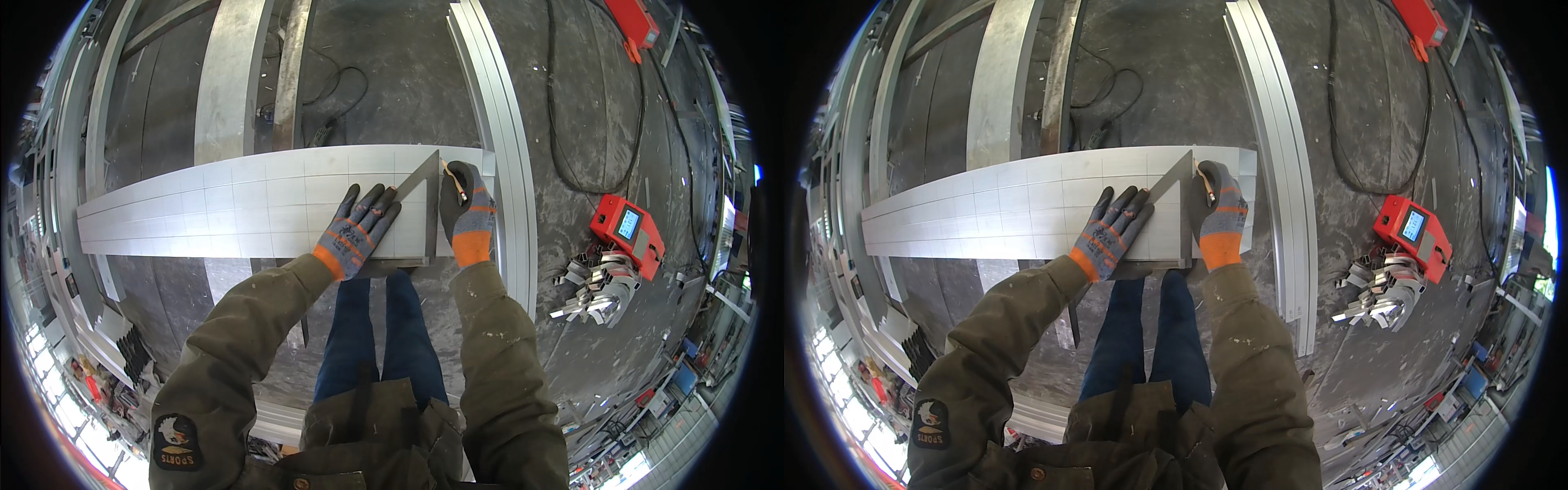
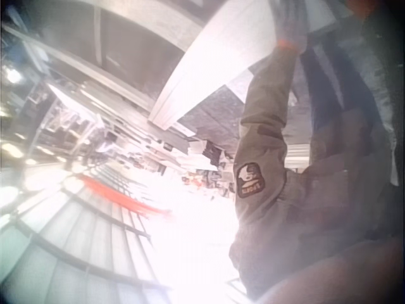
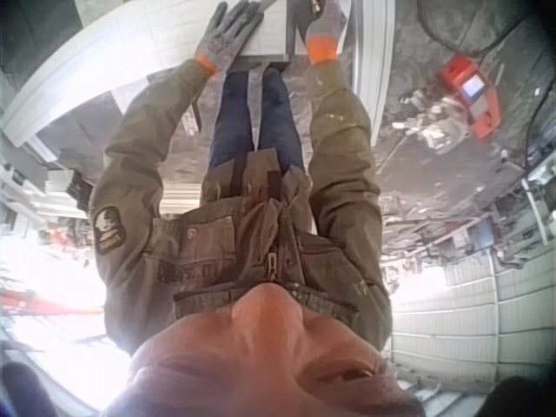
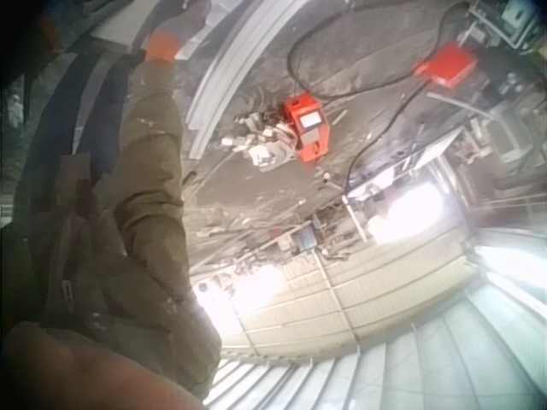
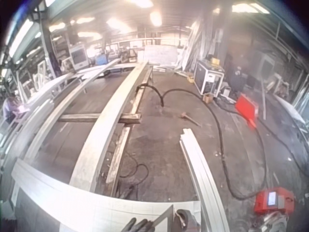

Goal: The person uses a set square and a pencil to mark straight lines on a long white metal profile. They repeatedly reposition the set square along the profile and draw lines, then lift and reposition the profile to continue marking additional lines.

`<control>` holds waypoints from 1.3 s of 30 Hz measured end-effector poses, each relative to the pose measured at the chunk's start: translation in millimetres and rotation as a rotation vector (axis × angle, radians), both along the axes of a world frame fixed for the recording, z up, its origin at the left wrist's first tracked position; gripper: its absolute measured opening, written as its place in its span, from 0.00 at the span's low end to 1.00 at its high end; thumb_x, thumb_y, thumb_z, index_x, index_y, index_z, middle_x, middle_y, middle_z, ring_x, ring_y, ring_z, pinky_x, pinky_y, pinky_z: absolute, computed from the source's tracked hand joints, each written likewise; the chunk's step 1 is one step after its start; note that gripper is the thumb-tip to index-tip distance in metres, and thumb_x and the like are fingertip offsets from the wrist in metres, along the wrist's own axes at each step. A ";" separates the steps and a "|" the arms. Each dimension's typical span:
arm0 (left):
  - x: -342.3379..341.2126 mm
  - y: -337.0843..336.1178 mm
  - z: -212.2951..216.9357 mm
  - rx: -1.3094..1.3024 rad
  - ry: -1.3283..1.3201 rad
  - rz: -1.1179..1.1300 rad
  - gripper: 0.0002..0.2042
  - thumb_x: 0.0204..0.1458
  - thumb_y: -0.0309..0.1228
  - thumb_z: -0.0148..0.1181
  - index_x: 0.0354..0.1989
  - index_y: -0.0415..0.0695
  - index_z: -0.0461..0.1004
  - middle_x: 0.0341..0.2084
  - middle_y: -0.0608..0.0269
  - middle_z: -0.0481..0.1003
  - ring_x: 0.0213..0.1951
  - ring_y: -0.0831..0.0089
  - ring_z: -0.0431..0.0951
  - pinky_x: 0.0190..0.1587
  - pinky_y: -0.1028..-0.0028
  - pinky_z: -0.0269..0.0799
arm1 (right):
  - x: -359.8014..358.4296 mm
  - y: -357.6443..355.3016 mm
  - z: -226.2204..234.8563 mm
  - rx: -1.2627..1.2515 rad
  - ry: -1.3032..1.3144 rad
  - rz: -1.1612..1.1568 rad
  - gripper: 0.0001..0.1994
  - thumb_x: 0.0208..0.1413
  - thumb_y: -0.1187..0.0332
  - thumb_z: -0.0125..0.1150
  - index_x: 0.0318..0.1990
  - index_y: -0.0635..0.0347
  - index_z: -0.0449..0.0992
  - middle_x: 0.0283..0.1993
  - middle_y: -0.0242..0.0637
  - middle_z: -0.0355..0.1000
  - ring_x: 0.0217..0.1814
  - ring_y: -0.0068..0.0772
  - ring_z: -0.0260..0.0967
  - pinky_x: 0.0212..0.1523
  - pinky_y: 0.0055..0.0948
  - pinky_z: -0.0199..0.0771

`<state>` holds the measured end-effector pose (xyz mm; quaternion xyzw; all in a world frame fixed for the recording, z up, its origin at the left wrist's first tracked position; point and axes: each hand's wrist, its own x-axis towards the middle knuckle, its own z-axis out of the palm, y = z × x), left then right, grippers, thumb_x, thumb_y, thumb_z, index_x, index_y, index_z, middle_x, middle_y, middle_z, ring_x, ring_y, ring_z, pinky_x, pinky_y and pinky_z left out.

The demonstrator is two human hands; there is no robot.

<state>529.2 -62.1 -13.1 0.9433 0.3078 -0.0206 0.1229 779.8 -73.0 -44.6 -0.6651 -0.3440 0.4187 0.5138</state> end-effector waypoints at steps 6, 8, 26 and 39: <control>0.3 -1.0 0.0 -0.034 -0.039 0.017 0.57 0.45 0.69 0.67 0.77 0.38 0.58 0.77 0.43 0.55 0.79 0.46 0.51 0.79 0.40 0.40 | -2.6 0.3 5.3 0.015 -0.146 0.043 0.22 0.64 0.85 0.49 0.63 0.60 0.76 0.56 0.44 0.77 0.58 0.40 0.75 0.61 0.33 0.76; 0.6 -0.8 1.1 -0.066 -0.065 0.034 0.57 0.45 0.69 0.67 0.77 0.39 0.58 0.77 0.43 0.54 0.79 0.46 0.51 0.79 0.40 0.41 | -0.8 1.7 14.8 -0.009 -0.092 -0.003 0.21 0.67 0.82 0.48 0.64 0.59 0.76 0.58 0.42 0.77 0.60 0.38 0.74 0.64 0.32 0.74; -0.5 -1.3 0.5 -0.032 -0.012 0.003 0.56 0.49 0.69 0.64 0.77 0.38 0.56 0.78 0.41 0.52 0.79 0.45 0.50 0.79 0.40 0.40 | 51.5 56.0 -39.1 -0.067 -0.050 -0.148 0.12 0.70 0.72 0.55 0.55 0.57 0.82 0.54 0.33 0.78 0.57 0.30 0.75 0.61 0.29 0.75; 0.1 -2.4 4.8 -0.065 -0.025 0.020 0.56 0.47 0.68 0.66 0.77 0.39 0.57 0.77 0.43 0.53 0.78 0.46 0.51 0.79 0.41 0.42 | 54.5 42.7 -36.5 0.063 -0.613 0.126 0.16 0.66 0.84 0.52 0.56 0.59 0.79 0.58 0.40 0.76 0.61 0.36 0.75 0.66 0.32 0.74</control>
